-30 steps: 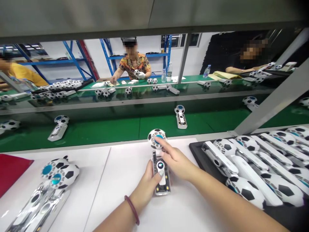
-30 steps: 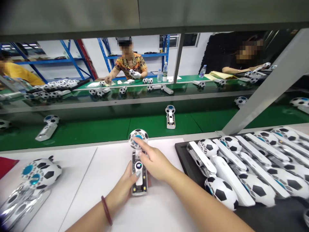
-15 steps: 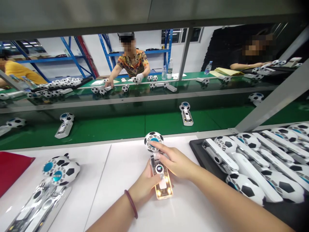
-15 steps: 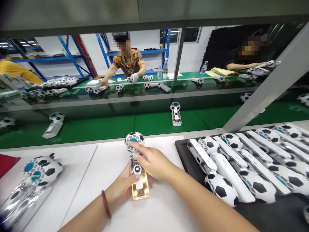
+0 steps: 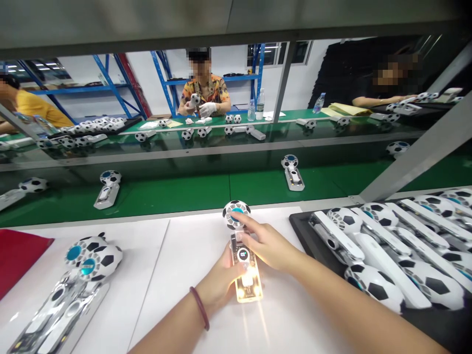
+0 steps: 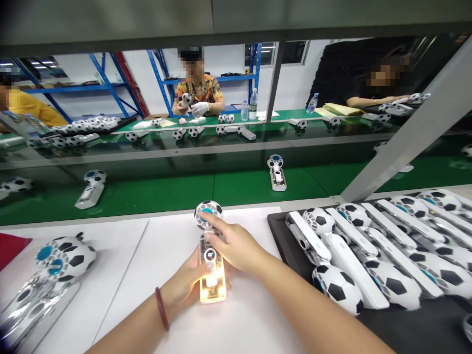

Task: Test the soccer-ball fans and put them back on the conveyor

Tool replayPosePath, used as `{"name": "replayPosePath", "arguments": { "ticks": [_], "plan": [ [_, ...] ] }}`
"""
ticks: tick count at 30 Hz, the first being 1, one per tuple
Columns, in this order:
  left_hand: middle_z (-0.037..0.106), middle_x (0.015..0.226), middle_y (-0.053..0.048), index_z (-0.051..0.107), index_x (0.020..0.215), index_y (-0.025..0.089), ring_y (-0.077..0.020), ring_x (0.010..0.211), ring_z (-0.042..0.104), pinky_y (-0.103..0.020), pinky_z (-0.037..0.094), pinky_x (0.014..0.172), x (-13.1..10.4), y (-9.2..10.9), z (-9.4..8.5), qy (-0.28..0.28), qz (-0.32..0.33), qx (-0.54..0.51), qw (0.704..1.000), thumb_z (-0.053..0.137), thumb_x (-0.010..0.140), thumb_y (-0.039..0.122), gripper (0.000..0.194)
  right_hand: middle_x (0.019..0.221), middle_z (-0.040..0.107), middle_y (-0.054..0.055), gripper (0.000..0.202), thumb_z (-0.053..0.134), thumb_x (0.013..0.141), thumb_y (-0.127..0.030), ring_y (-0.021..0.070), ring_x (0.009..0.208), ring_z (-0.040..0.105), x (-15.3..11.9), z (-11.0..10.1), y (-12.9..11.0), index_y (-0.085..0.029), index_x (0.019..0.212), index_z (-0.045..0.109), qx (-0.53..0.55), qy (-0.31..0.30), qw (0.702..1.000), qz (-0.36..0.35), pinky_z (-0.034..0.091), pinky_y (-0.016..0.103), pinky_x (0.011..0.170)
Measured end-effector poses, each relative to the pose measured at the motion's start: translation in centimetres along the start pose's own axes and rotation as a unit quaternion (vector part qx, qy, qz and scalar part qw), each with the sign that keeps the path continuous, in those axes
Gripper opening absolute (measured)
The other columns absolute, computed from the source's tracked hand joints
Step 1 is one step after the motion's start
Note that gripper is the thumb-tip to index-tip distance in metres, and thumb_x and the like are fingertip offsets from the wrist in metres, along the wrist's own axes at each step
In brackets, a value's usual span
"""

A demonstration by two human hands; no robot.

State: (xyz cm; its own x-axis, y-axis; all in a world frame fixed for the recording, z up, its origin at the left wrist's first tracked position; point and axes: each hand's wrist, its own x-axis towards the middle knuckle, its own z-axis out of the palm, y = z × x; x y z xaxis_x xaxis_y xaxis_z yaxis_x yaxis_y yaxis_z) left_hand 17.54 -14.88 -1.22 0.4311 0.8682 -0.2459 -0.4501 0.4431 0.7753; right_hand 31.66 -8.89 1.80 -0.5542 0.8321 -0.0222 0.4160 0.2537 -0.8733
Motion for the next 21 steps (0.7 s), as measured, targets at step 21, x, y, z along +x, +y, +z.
{"name": "replayPosePath", "arguments": {
  "ticks": [21],
  "plan": [
    [0.054, 0.091, -0.004, 0.029, 0.12, 0.026, -0.0192, 0.077, 0.059, -0.039, 0.05, 0.068, -0.01, -0.28, -0.53, -0.031, -0.01, -0.023, 0.999, 0.076, 0.064, 0.03, 0.074, 0.076, 0.063, -0.003, 0.046, 0.042, 0.087, -0.032, 0.0137, 0.053, 0.056, 0.02, 0.02, -0.15, -0.046, 0.13, 0.035, -0.015, -0.006, 1.0, 0.022, 0.041, 0.024, 0.052]
  ]
}}
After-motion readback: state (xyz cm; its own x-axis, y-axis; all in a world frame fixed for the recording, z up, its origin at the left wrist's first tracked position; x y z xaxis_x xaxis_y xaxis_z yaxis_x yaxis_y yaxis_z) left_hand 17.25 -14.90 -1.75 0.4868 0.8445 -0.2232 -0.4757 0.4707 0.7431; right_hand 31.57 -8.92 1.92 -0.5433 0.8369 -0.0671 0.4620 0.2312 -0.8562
